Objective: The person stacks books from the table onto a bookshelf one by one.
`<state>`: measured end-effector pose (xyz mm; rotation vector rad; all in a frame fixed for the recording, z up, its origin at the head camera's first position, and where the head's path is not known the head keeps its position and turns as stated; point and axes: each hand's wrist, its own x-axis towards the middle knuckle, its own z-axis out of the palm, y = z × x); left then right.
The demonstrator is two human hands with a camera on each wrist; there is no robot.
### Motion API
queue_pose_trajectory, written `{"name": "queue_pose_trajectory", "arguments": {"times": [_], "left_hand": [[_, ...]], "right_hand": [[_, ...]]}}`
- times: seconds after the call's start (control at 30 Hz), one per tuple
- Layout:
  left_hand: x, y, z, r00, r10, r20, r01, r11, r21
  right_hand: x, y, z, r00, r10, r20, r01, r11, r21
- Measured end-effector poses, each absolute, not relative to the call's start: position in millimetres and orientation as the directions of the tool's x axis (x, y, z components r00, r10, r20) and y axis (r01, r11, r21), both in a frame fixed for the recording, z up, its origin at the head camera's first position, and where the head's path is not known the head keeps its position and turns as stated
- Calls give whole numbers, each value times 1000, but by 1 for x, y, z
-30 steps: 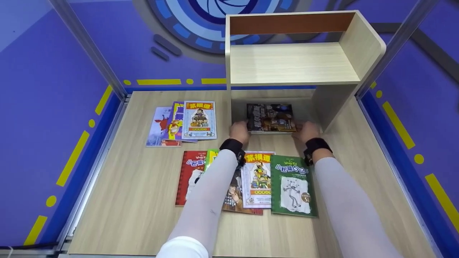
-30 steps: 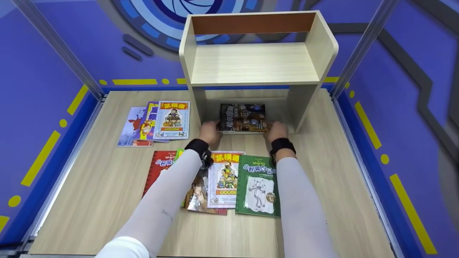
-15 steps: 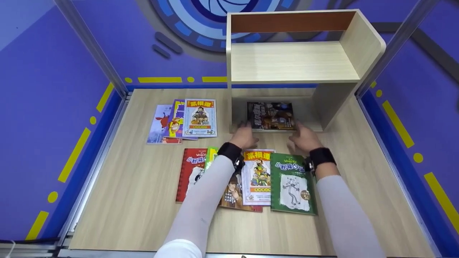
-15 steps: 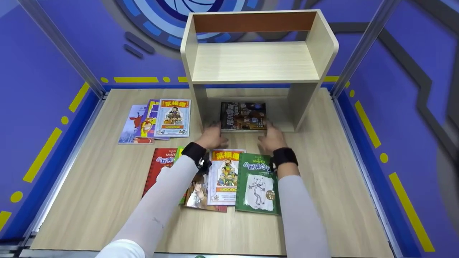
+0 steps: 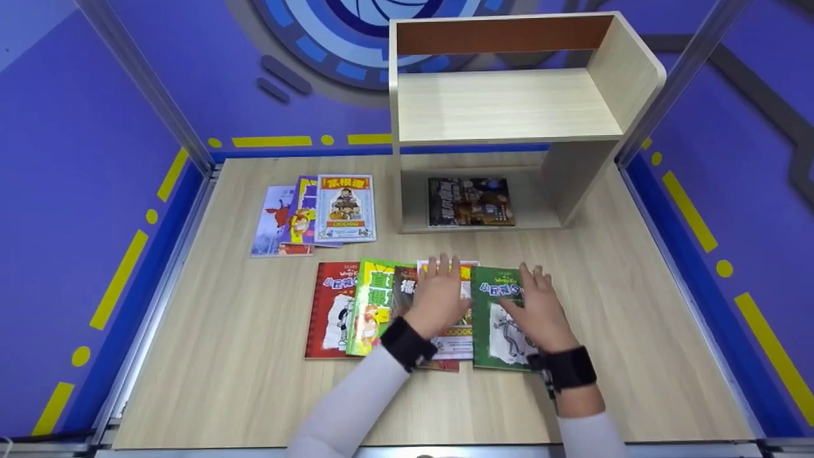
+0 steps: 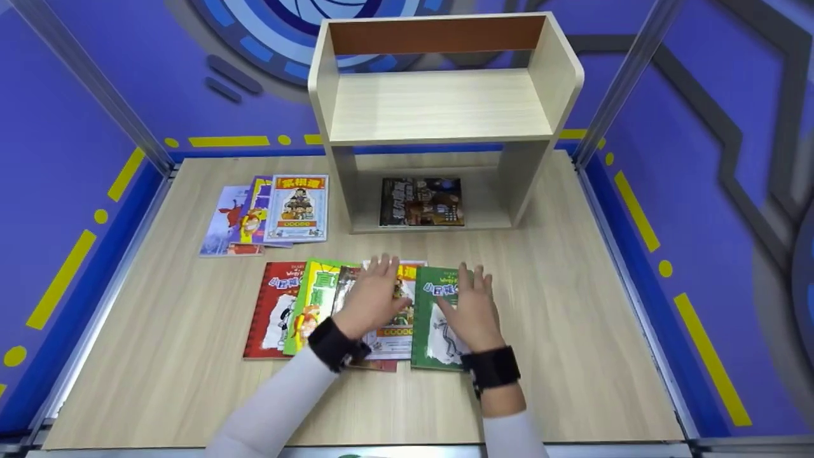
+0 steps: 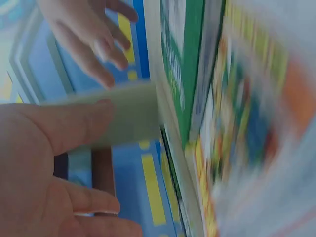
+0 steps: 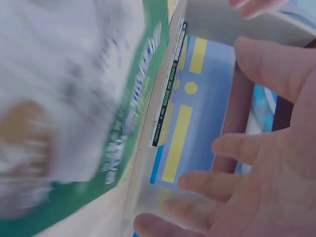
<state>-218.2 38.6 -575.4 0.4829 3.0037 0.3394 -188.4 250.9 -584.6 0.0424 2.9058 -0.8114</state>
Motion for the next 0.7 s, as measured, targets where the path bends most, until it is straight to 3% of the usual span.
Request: {"name": "queue_pose_trajectory", "arguments": {"times": [0.27, 0.7], "left_hand": [[-173, 45, -584, -928, 372, 18, 364, 896, 252], [-167, 58, -590, -937, 327, 119, 348, 871, 347]], "right_hand": [[-151, 251, -596, -994, 61, -89, 97, 865, -492], [-151, 258, -601, -980, 179, -86, 199, 862, -467]]}}
